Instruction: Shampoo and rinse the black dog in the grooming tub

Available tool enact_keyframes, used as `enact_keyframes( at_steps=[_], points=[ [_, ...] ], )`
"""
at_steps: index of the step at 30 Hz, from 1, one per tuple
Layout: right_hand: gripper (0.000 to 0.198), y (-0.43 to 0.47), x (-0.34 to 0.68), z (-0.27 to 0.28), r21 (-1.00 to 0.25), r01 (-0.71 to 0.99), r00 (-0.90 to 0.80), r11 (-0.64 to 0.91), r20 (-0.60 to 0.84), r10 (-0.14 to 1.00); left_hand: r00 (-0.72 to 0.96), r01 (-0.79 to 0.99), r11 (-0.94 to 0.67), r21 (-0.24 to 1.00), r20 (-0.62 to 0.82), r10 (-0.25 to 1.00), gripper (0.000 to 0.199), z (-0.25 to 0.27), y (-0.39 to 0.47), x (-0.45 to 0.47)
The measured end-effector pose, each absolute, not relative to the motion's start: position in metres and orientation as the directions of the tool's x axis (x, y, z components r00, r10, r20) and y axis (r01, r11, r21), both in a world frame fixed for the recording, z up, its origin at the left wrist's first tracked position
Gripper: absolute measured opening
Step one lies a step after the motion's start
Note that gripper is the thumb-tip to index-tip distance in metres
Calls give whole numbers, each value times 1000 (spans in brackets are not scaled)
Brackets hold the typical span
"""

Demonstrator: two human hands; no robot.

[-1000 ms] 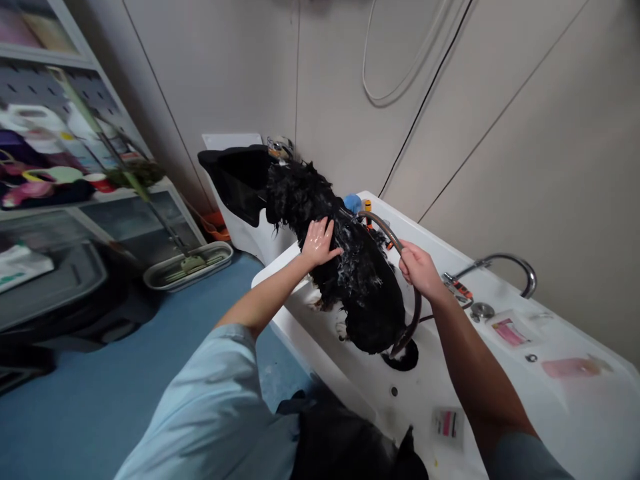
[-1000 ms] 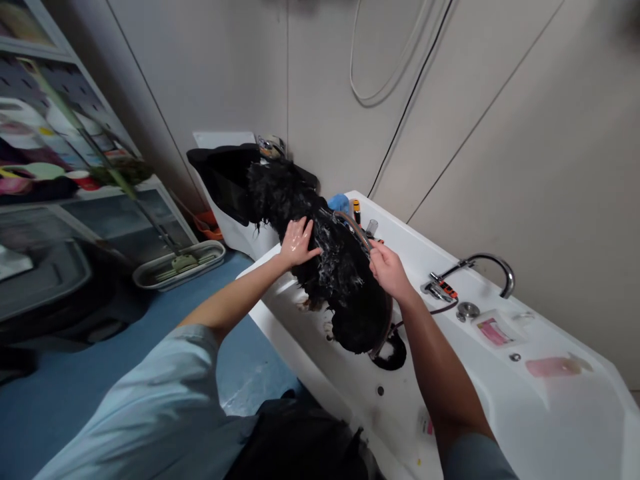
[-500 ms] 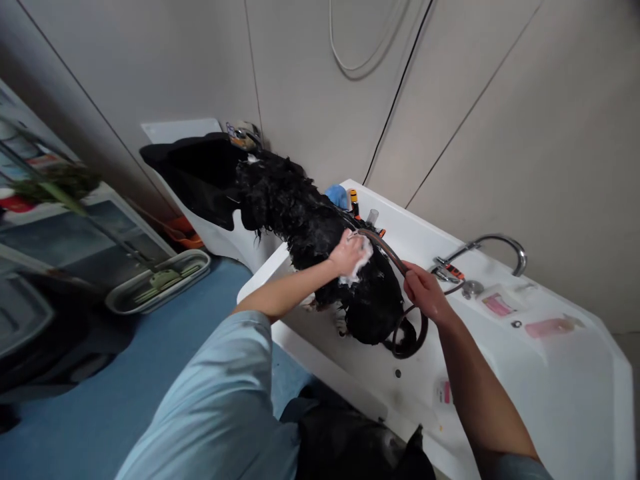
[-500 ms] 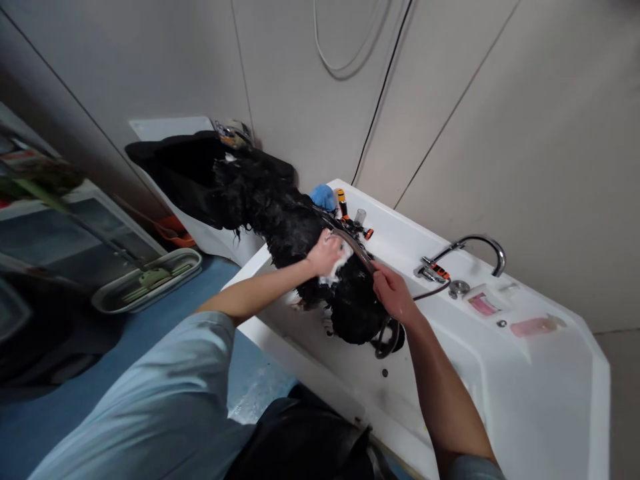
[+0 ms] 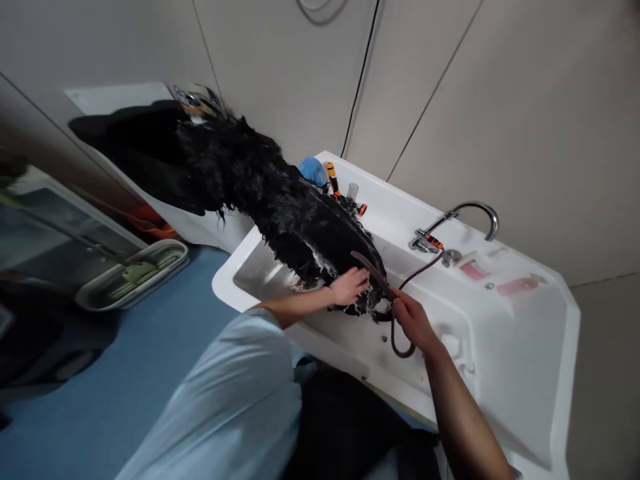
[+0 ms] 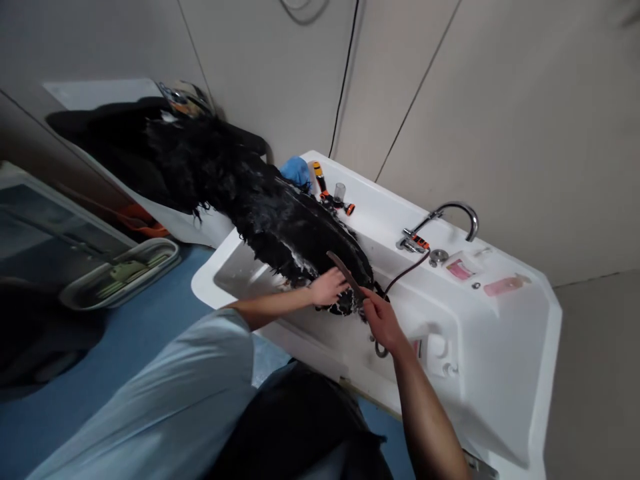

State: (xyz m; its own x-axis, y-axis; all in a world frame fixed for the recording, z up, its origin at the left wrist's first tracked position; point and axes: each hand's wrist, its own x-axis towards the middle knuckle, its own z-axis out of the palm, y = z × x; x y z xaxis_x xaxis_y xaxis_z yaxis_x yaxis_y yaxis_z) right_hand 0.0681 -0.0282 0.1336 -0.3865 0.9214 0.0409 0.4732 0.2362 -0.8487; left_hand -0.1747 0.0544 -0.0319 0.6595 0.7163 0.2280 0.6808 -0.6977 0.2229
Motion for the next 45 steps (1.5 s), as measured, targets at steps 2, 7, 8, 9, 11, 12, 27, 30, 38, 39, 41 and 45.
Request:
enact_keyframes(
  at_steps=[2, 7, 8, 9, 11, 12, 27, 30, 38, 39, 41, 45],
  points=[
    [53, -23, 64, 131, -872, 424, -412, 242, 53, 910, 338, 874, -436, 214, 376, 862, 69, 5, 58, -239],
    [62, -7, 46, 117, -919, 340, -414, 202, 47, 909, -49, 978, -40, 205, 412, 910, 99, 70, 57, -314],
    [64, -5, 45, 114, -927, 329, -397, 180, 37, 917, -19, 982, -53, 180, 375, 927, 101, 71, 55, -306],
    [66, -3, 45, 111, -933, 322, -377, 160, 28, 926, 34, 984, -89, 154, 333, 942, 102, 70, 54, -294],
    [68, -1, 52, 107, -939, 318, -342, 129, 13, 940, 144, 978, -177, 110, 254, 956, 106, 66, 55, -265],
    [68, -1, 57, 106, -940, 319, -333, 119, 7, 943, 182, 974, -207, 96, 221, 958, 110, 65, 57, -252],
    [66, 9, 119, 84, -942, 329, -291, 64, -37, 956, 443, 886, -453, -105, -104, 891, 100, 31, 128, -131],
    [68, 9, 132, 74, -944, 330, -259, 13, -77, 963, 461, 866, -488, -104, -212, 862, 102, -8, 142, -81],
    [49, -10, 175, 72, -916, 401, -310, 27, -108, 945, 474, 869, -403, 286, -248, 845, 61, -103, 141, 9],
    [48, -10, 175, 73, -916, 400, -333, 34, -111, 936, 486, 863, -413, 293, -251, 837, 61, -107, 133, 8],
    [47, -10, 171, 72, -918, 394, -369, 47, -111, 923, 502, 855, -429, 293, -254, 827, 59, -108, 112, -5],
    [45, -11, 141, 65, -942, 323, -463, 93, -72, 883, 431, 883, -373, 286, -177, 885, 62, -76, 63, -82]
  ],
)
